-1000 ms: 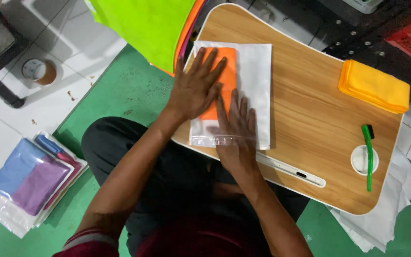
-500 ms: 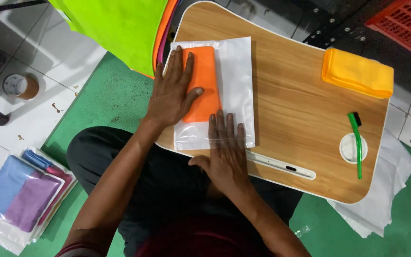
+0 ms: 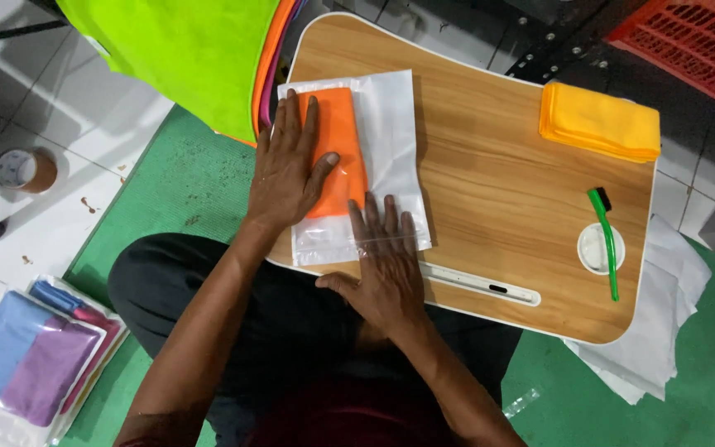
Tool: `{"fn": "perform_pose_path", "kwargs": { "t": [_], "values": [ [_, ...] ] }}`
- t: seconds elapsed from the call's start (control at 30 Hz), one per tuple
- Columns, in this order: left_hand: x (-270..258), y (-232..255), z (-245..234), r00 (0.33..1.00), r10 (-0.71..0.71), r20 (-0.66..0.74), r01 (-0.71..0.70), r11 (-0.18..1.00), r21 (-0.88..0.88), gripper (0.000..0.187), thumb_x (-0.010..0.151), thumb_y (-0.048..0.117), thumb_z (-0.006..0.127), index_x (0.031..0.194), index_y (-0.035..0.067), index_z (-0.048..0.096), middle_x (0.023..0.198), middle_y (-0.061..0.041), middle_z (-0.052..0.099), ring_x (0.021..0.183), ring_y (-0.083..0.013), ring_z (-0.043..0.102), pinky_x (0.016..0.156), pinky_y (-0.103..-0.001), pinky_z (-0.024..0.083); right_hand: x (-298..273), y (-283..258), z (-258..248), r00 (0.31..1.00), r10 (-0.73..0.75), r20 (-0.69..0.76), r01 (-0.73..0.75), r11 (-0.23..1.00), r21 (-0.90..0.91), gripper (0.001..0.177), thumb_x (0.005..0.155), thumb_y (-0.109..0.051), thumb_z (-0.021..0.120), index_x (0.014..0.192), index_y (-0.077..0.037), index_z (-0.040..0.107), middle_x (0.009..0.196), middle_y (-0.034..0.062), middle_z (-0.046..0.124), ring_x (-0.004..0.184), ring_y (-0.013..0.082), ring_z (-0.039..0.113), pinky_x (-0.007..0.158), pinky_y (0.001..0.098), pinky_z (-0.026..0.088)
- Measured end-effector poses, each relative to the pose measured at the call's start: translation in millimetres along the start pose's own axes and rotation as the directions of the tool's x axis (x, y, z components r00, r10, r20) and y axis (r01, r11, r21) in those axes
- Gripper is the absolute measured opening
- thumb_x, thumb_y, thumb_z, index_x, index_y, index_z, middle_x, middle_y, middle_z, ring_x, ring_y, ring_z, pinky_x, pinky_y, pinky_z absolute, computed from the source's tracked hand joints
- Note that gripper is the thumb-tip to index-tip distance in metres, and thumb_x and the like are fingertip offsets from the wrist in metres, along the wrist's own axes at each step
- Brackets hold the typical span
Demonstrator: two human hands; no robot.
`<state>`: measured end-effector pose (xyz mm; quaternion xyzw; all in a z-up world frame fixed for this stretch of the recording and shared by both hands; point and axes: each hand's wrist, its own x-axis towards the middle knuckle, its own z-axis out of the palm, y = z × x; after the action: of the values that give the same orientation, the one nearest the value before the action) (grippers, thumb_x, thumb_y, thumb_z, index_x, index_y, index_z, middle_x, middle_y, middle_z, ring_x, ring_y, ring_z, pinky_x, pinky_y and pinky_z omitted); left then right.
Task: The person places folded orange and yellow cloths into a plastic zipper bag and then seals the bag.
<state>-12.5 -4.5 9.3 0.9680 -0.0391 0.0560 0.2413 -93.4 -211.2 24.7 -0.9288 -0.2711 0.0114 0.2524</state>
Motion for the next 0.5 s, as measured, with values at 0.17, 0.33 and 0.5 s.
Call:
{"fn": "perform_pose_path", "kwargs": {
  "t": [0.17,0.33,0.5],
  "values": [
    [-4,-3,4,0.994,0.066,-0.089,-0.068,0.997,-0.021,0.068,0.111,0.053,0.038,0.167,0.017,0.027,0.171,-0.024,0.01,0.158,-0.0436,0.017,0.122,-0.065,0.019,-4,-7,-2,1.0,-0.008,-0.026,0.007,0.999,-0.054,0.117,0.081,-0.075,0.066,0.165,-0.008,0.019,0.166,0.0277,0.025,0.154,0.048,0.018,0.125,0.0606,0.008],
    [0,-3,1,0.959,0.284,-0.017,-0.278,0.948,0.153,0.057,0.111,0.05,0.028,0.161,0.025,0.042,0.172,-0.012,0.021,0.159,-0.0317,0.014,0.119,-0.071,0.008,-15,1,-9,0.999,0.022,-0.032,-0.027,0.986,-0.164,0.127,0.075,-0.079,0.065,0.164,-0.001,0.018,0.165,0.0326,0.022,0.153,0.05,0.018,0.125,0.0599,0.01],
    [1,6,-3,0.964,0.267,0.002,-0.261,0.94,0.218,0.054,0.111,0.046,0.031,0.16,0.027,0.042,0.167,-0.016,0.034,0.153,-0.0367,0.031,0.11,-0.078,0.021,-34,21,-30,0.998,-0.046,0.043,0.055,0.967,-0.247,0.114,0.08,-0.069,0.067,0.162,-0.001,0.026,0.163,0.0294,0.03,0.151,0.0452,0.029,0.126,0.0511,0.018]
  ]
}}
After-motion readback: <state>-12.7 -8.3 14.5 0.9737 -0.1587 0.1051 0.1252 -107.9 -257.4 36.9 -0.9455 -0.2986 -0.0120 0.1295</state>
